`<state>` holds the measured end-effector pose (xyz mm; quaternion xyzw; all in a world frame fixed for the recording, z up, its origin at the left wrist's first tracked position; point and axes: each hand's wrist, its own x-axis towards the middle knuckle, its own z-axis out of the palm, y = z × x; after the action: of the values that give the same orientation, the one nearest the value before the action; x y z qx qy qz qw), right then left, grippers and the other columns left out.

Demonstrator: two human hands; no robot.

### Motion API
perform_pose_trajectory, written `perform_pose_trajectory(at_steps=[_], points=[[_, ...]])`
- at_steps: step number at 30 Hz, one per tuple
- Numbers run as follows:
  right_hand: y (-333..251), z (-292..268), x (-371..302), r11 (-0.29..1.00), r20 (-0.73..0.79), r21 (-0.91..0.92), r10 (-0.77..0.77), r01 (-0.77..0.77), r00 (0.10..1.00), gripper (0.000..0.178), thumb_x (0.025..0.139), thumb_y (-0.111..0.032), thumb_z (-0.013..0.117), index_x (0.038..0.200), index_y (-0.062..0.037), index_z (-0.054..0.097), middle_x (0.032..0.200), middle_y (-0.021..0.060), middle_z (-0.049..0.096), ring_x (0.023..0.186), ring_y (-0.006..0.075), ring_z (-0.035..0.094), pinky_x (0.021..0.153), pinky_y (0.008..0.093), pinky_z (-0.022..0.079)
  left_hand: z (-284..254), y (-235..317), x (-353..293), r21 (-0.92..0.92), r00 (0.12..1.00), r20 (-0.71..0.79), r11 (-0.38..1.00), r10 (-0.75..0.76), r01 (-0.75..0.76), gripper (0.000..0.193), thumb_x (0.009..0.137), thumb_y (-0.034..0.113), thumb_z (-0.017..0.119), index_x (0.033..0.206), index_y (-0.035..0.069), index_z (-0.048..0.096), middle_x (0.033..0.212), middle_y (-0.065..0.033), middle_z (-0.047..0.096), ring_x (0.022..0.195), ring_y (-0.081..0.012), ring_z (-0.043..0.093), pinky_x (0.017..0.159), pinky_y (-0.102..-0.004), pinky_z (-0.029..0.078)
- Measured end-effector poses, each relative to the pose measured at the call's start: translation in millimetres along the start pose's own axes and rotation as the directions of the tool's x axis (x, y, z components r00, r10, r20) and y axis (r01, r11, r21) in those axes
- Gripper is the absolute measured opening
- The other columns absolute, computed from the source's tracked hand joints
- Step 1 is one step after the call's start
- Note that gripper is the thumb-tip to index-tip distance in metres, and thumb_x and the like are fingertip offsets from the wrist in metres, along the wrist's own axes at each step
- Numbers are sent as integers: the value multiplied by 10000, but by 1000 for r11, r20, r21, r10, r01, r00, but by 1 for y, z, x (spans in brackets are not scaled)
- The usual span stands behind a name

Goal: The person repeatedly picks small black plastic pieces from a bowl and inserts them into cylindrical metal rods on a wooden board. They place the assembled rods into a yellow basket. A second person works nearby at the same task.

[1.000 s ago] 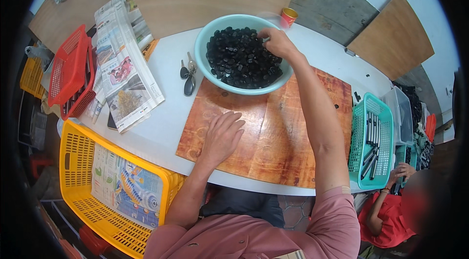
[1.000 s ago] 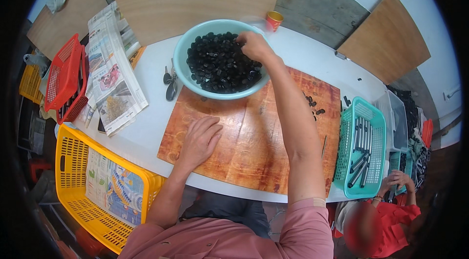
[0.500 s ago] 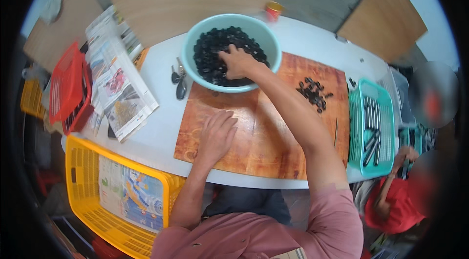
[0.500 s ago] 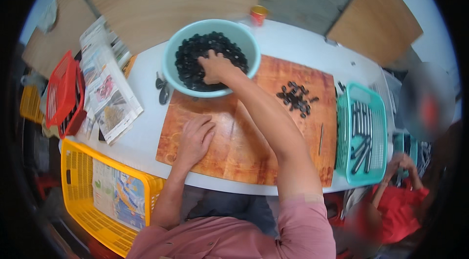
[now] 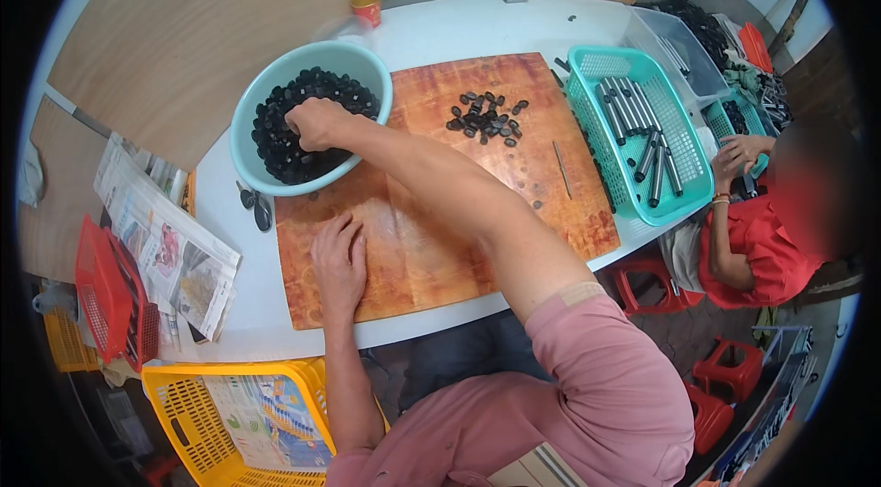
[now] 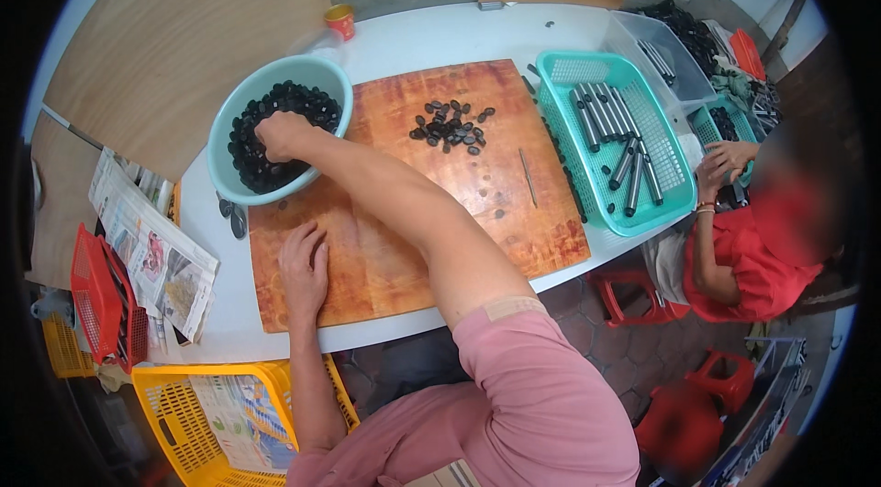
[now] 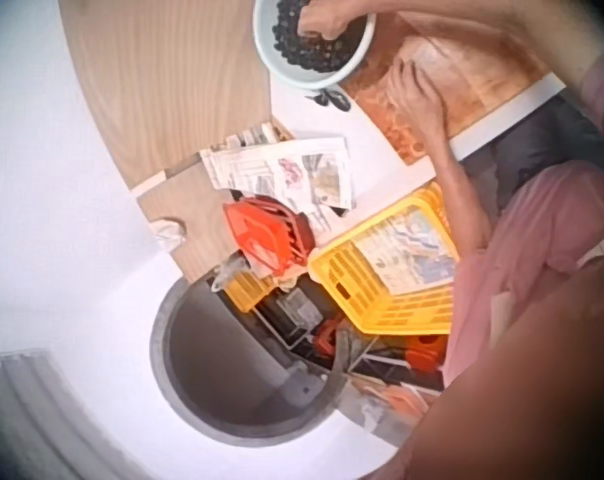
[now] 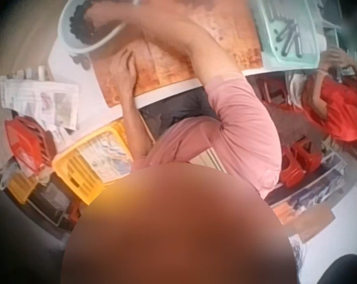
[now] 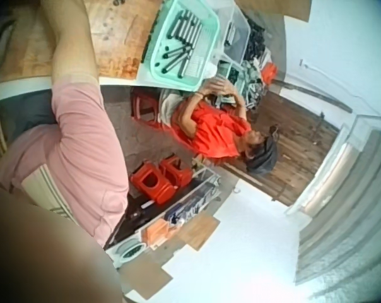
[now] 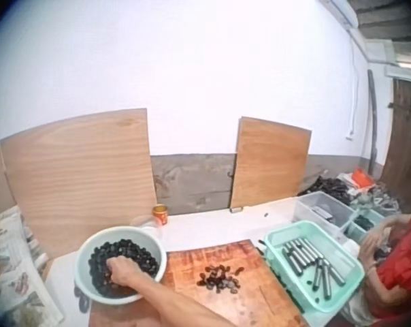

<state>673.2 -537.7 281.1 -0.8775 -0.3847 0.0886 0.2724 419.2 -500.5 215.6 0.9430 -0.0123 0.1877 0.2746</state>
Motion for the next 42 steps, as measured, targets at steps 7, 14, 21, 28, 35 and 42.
perform_pose_trajectory(at_steps=[7, 14, 21, 28, 35, 42], points=[[17, -54, -14, 975, -317, 212, 0, 71, 948, 181, 711, -25, 637, 876, -42, 709, 920, 197, 723, 945, 389, 693, 822, 450, 547, 1, 3, 0, -6, 999, -32, 1000, 18, -18, 222, 938, 108, 653, 1130, 17, 719, 1278, -152, 667, 1229, -357, 583, 1102, -464, 401], [64, -124, -92, 964, -414, 256, 170, -64, 895, 181, 737, -29, 640, 917, -28, 658, 820, 138, 695, 769, 268, 685, 705, 393, 548, -2, 1, -5, 25, 998, -62, 999, 34, -33, 212, 928, 107, 654, 1109, 16, 718, 1254, -154, 674, 1213, -349, 593, 1079, -462, 416], [152, -52, -178, 969, -500, -211, 8, -131, 866, 210, 744, 12, 663, 939, -30, 601, 925, 192, 638, 886, 421, 638, 706, 504, 512, 1, -2, -2, -1, 990, -106, 996, 94, -94, 203, 915, 128, 674, 1076, 14, 717, 1216, -150, 685, 1191, -340, 608, 1040, -457, 435], [140, -27, -199, 924, -462, -320, 40, -209, 886, 331, 758, -52, 716, 1063, -86, 591, 1109, 148, 588, 1091, 386, 586, 852, 539, 490, 0, -1, -6, 17, 993, -102, 998, 65, -63, 220, 918, 140, 669, 1090, 14, 719, 1237, -142, 677, 1208, -336, 594, 1052, -455, 431], [137, -35, -219, 949, -515, -290, -43, -127, 856, 387, 775, -175, 758, 1129, -72, 640, 1231, 152, 582, 1176, 363, 532, 1013, 502, 397, -1, 2, -7, 32, 994, -95, 998, 60, -57, 226, 924, 142, 659, 1101, 15, 717, 1249, -146, 670, 1216, -333, 587, 1063, -448, 430], [143, -41, -264, 935, -643, -117, 187, -336, 743, 654, 824, -332, 771, 1369, -35, 564, 1439, 235, 478, 1360, 399, 413, 1136, 531, 315, 3, 2, -11, 109, 991, -106, 992, 76, -64, 232, 938, 135, 653, 1131, 18, 707, 1268, -148, 663, 1221, -334, 588, 1073, -443, 433]])
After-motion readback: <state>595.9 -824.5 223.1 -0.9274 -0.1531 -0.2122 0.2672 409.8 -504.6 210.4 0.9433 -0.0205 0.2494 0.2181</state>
